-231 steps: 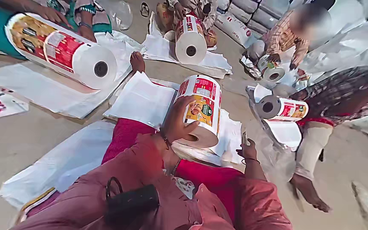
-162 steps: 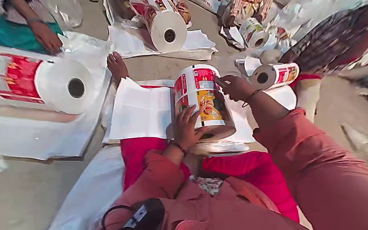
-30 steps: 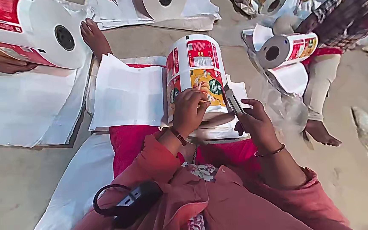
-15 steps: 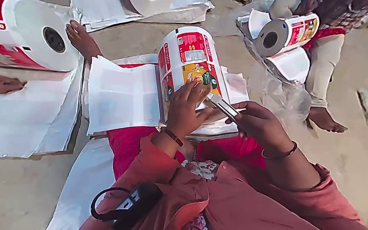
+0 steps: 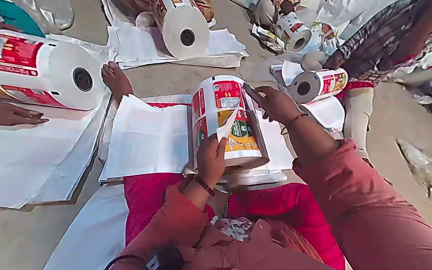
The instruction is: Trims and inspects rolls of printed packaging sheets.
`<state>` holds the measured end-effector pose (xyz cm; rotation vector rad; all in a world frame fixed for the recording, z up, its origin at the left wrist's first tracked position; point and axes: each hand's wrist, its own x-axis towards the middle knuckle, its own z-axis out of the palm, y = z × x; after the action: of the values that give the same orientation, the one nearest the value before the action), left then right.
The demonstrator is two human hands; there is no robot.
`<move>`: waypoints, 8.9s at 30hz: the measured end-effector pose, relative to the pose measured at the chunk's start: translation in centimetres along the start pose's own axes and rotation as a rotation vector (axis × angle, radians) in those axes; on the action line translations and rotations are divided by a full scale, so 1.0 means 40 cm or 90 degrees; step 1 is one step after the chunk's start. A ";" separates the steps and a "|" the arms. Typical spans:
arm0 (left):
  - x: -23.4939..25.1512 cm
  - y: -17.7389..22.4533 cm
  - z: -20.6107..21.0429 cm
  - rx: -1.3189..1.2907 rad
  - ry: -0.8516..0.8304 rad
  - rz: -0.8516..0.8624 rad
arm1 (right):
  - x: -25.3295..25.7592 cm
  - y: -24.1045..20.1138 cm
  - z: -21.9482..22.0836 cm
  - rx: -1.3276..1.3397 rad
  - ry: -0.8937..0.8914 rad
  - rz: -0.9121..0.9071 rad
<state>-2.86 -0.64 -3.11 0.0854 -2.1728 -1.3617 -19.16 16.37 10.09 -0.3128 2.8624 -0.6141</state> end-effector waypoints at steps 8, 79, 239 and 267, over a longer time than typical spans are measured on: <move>-0.001 -0.018 0.010 0.030 -0.008 0.078 | 0.158 -0.095 -0.006 -0.146 0.037 -0.013; -0.028 -0.246 -0.480 0.092 0.439 -0.407 | -0.427 0.409 0.164 0.829 0.489 0.215; 0.159 0.037 0.040 0.213 -0.324 0.366 | -0.545 0.214 0.304 0.492 0.031 -0.129; 0.157 0.075 0.056 0.397 -0.364 0.130 | -0.220 0.518 0.057 0.284 0.276 0.210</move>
<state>-8.50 0.47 1.40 -0.3200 -2.9187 -0.5915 -13.59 36.14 0.59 0.3990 2.9369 -1.3451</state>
